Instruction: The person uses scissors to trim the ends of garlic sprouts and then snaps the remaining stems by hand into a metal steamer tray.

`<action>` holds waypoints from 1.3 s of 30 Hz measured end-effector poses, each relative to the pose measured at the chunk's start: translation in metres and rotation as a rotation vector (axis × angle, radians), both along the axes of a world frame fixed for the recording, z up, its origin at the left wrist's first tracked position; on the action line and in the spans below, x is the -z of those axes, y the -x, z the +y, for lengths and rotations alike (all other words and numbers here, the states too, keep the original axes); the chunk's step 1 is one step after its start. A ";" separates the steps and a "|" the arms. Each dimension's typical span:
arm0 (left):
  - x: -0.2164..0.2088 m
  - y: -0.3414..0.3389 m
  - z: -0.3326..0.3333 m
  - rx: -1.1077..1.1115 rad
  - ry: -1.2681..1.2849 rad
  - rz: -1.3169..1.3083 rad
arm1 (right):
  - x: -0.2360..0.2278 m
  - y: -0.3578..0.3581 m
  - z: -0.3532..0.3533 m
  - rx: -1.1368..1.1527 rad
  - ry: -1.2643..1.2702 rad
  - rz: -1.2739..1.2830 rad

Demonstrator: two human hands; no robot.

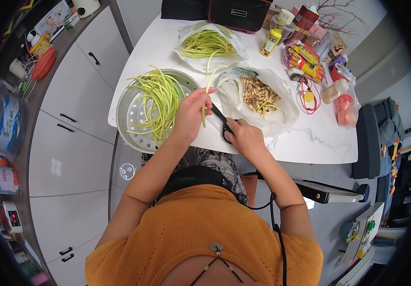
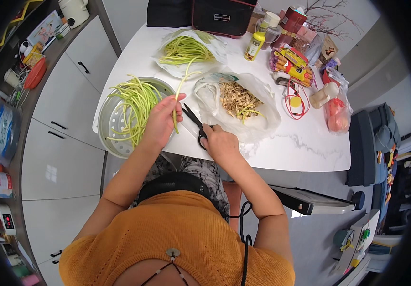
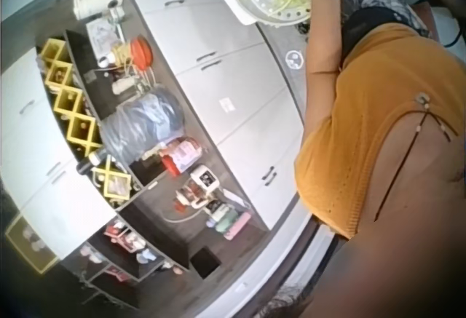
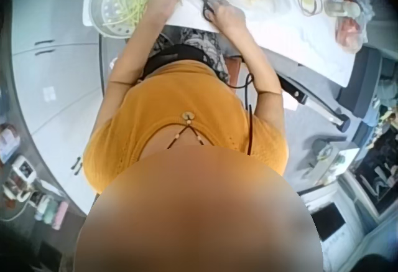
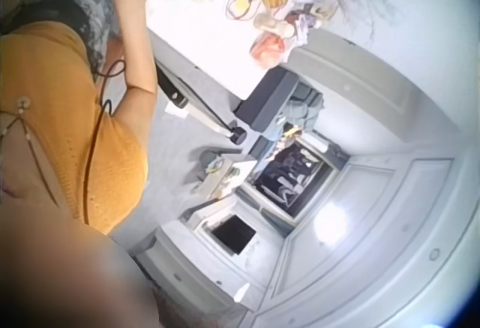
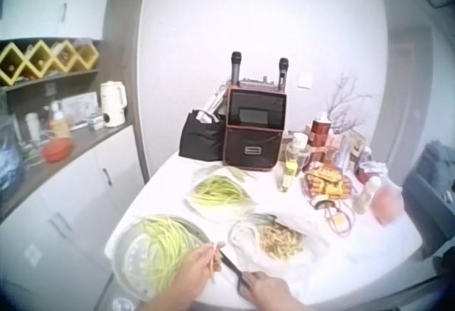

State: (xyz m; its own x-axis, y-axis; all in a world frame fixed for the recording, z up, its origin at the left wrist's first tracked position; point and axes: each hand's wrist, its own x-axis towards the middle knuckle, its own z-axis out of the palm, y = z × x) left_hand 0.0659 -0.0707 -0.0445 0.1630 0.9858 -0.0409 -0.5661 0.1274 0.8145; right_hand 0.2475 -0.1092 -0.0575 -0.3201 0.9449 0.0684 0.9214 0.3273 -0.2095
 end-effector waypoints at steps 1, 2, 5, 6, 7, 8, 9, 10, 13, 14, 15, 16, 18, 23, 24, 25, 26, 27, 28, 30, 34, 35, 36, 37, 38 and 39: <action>-0.001 -0.002 -0.001 0.009 -0.013 0.022 | 0.001 0.001 0.001 0.012 -0.012 -0.028; -0.002 -0.003 -0.001 0.018 -0.027 0.045 | 0.001 0.000 0.002 0.001 -0.045 -0.028; 0.000 -0.007 -0.002 0.040 -0.045 0.102 | 0.008 -0.004 0.004 -0.029 -0.137 -0.039; 0.001 -0.008 -0.001 0.043 -0.053 0.130 | 0.014 -0.005 0.005 -0.044 -0.172 -0.049; 0.001 -0.009 -0.001 0.041 -0.072 0.160 | 0.017 -0.006 0.005 -0.059 -0.207 -0.060; 0.001 -0.010 -0.001 0.039 -0.091 0.189 | 0.017 -0.004 0.004 -0.057 -0.204 -0.122; 0.001 -0.011 -0.001 0.037 -0.112 0.219 | 0.017 -0.002 0.003 -0.054 -0.202 -0.183; 0.001 -0.012 -0.002 0.026 -0.118 0.261 | 0.017 -0.001 0.003 -0.052 -0.200 -0.245; -0.001 -0.016 -0.005 -0.001 -0.150 0.382 | 0.007 -0.008 0.008 -0.112 -0.294 -0.259; -0.001 -0.018 -0.006 -0.004 -0.168 0.420 | 0.001 -0.012 0.013 -0.099 -0.350 -0.157; -0.001 -0.020 -0.007 -0.005 -0.185 0.460 | -0.008 -0.018 0.018 -0.084 -0.403 -0.053; 0.002 -0.021 -0.006 0.005 -0.218 0.464 | -0.016 -0.022 0.023 -0.069 -0.455 0.053; 0.012 -0.024 -0.004 0.031 -0.288 0.471 | -0.034 -0.029 0.036 0.027 0.040 0.734; 0.009 -0.030 -0.008 0.227 -0.250 0.520 | -0.057 -0.033 0.054 0.051 0.588 1.367; 0.008 -0.030 -0.009 0.254 -0.252 0.542 | -0.052 -0.033 0.055 0.060 0.531 1.340; 0.008 -0.029 -0.010 0.273 -0.201 0.491 | -0.048 -0.034 0.056 0.070 0.474 1.312; 0.009 -0.028 -0.010 0.292 -0.150 0.440 | -0.045 -0.034 0.057 0.079 0.417 1.283; 0.010 -0.027 -0.011 0.311 -0.096 0.388 | -0.040 -0.031 0.056 0.056 0.186 1.197; 0.010 -0.026 -0.010 0.318 -0.058 0.340 | -0.035 -0.025 0.054 0.034 -0.042 1.102; 0.008 -0.026 -0.009 0.333 0.017 0.241 | -0.033 -0.018 0.047 -0.036 -0.399 0.887; 0.003 -0.034 -0.014 0.334 0.054 0.137 | -0.035 -0.018 0.038 -0.191 -0.734 0.587; -0.001 -0.035 -0.015 0.329 0.053 0.116 | -0.032 -0.017 0.037 -0.191 -0.731 0.615; -0.003 -0.036 -0.015 0.324 0.051 0.094 | -0.029 -0.017 0.038 -0.192 -0.729 0.643; -0.004 -0.035 -0.013 0.303 0.024 0.097 | -0.025 -0.017 0.039 -0.181 -0.719 0.763; -0.004 -0.034 -0.009 0.282 -0.003 0.101 | -0.026 -0.017 0.039 -0.136 -0.675 0.812; -0.004 -0.032 -0.006 0.261 -0.026 0.106 | -0.026 -0.016 0.036 -0.090 -0.627 0.863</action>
State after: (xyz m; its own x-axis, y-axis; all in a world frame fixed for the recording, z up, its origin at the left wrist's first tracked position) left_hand 0.0978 -0.0764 -0.0403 0.4075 0.9120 -0.0466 -0.4281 0.2359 0.8724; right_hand 0.2638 -0.0729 -0.0317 0.0022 0.6376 0.7704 0.5094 0.6622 -0.5495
